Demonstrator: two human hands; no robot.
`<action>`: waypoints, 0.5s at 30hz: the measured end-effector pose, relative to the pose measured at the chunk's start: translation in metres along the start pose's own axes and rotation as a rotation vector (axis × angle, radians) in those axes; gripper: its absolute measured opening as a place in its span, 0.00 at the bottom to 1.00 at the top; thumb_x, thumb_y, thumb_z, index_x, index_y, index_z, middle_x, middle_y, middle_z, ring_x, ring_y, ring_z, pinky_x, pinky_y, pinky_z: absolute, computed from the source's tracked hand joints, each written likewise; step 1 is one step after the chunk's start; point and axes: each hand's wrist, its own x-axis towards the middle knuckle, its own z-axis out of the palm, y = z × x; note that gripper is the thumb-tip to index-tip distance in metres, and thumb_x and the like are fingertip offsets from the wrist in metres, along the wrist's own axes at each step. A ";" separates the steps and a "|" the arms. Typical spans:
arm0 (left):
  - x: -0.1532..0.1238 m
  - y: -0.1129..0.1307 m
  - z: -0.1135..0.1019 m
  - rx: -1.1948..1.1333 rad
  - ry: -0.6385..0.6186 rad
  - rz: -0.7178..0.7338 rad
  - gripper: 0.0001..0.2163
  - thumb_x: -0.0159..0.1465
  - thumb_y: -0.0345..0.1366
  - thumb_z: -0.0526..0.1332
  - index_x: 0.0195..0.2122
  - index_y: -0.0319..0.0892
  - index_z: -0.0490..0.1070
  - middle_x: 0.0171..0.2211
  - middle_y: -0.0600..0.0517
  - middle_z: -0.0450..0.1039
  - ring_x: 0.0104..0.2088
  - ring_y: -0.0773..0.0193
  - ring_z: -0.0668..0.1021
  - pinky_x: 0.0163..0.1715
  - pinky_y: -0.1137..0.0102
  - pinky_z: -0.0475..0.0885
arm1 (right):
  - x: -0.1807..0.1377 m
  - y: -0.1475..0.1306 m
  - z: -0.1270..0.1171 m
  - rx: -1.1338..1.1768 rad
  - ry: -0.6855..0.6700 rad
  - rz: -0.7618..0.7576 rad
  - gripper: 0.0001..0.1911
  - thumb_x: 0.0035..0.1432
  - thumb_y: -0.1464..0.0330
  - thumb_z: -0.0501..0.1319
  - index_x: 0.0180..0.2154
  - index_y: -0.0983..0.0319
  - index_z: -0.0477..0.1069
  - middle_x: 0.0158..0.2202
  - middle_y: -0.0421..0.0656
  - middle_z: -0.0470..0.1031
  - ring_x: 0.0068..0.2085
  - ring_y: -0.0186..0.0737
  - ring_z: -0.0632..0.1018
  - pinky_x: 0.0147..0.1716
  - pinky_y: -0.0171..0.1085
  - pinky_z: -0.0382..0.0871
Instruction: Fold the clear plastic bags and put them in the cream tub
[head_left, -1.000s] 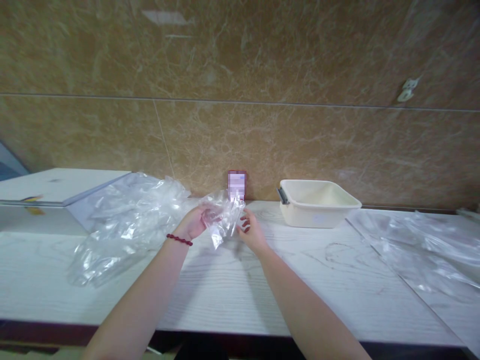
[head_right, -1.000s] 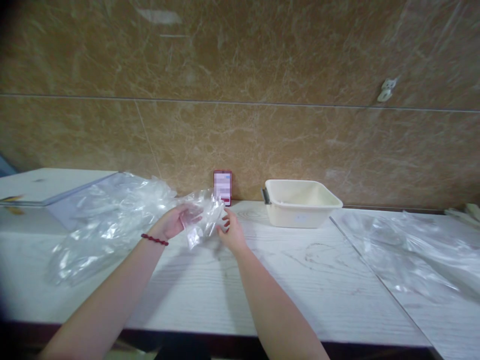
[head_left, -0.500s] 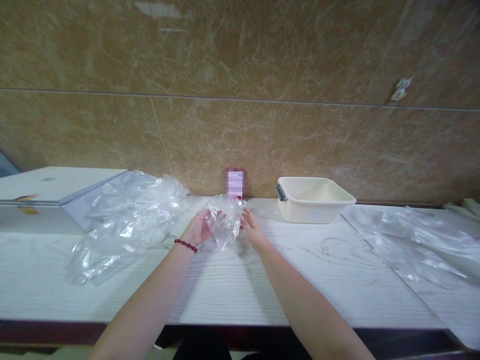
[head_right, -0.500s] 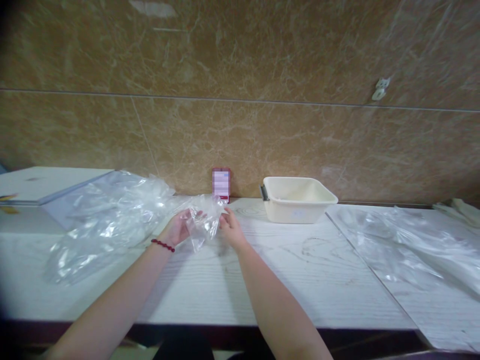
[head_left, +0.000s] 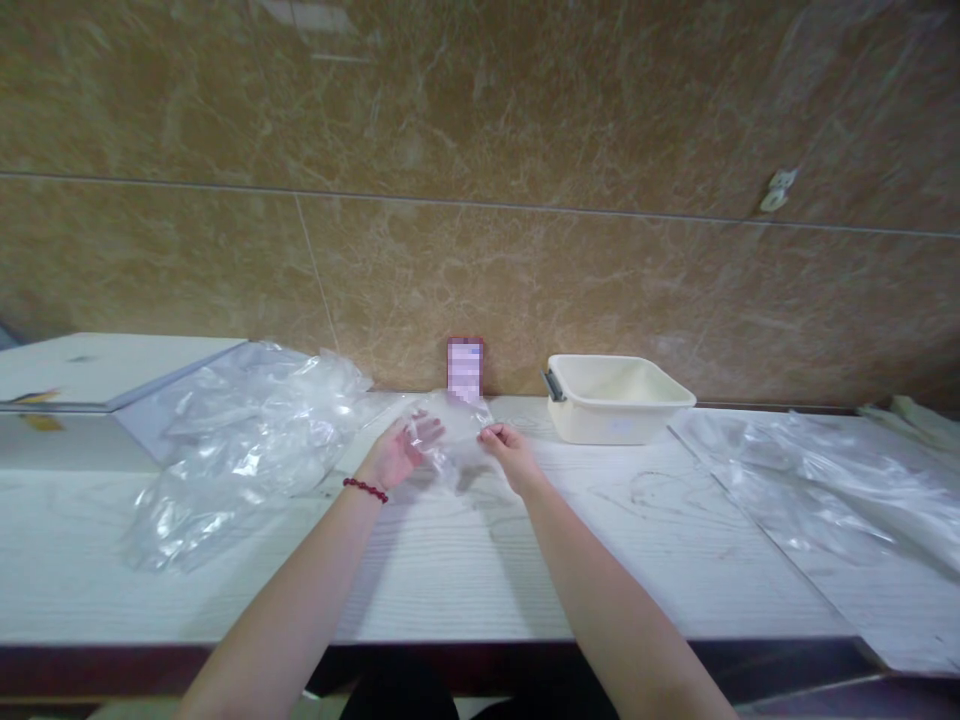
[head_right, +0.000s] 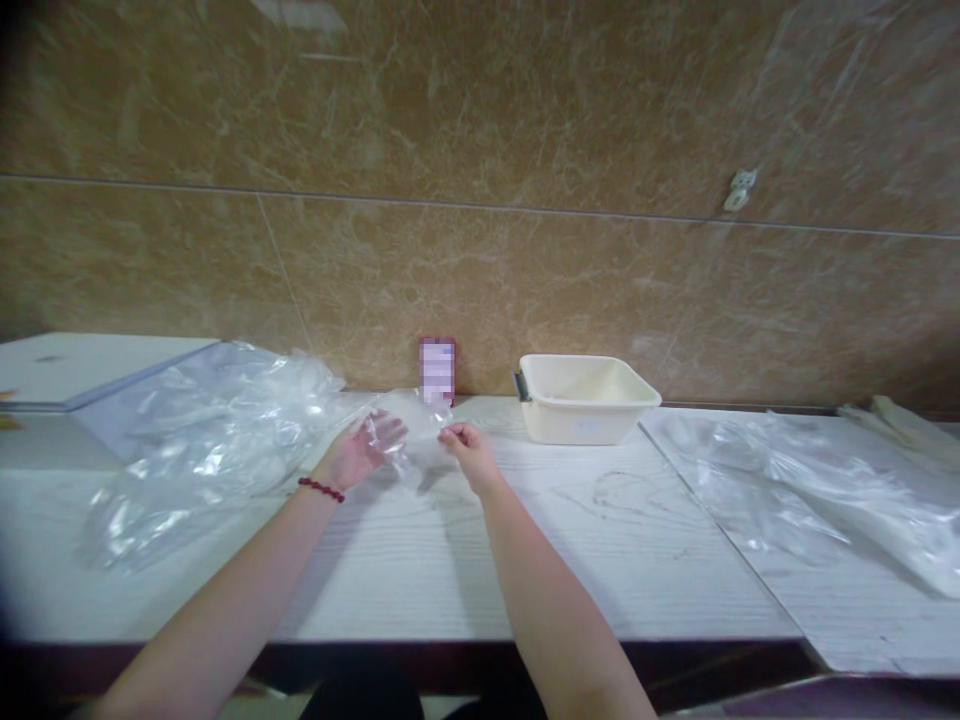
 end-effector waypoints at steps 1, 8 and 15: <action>0.001 0.000 -0.001 0.007 0.013 0.014 0.12 0.59 0.41 0.47 0.34 0.43 0.66 0.36 0.50 0.72 0.42 0.60 0.72 0.41 0.59 0.66 | 0.000 -0.001 -0.002 -0.049 0.021 -0.032 0.15 0.43 0.58 0.58 0.26 0.63 0.64 0.24 0.39 0.69 0.27 0.30 0.69 0.29 0.31 0.62; -0.001 0.012 -0.003 0.195 0.050 0.141 0.20 0.59 0.49 0.42 0.41 0.43 0.63 0.43 0.47 0.68 0.46 0.61 0.69 0.41 0.62 0.66 | -0.001 -0.030 -0.014 -0.489 0.103 -0.265 0.11 0.47 0.61 0.56 0.28 0.63 0.67 0.26 0.40 0.71 0.28 0.32 0.70 0.30 0.32 0.62; -0.016 0.039 0.045 0.862 -0.052 0.397 0.28 0.41 0.39 0.66 0.45 0.45 0.63 0.46 0.47 0.65 0.48 0.55 0.64 0.44 0.63 0.60 | -0.009 -0.110 -0.006 -0.833 -0.091 -0.424 0.09 0.48 0.63 0.55 0.30 0.60 0.70 0.27 0.39 0.73 0.27 0.32 0.71 0.28 0.31 0.62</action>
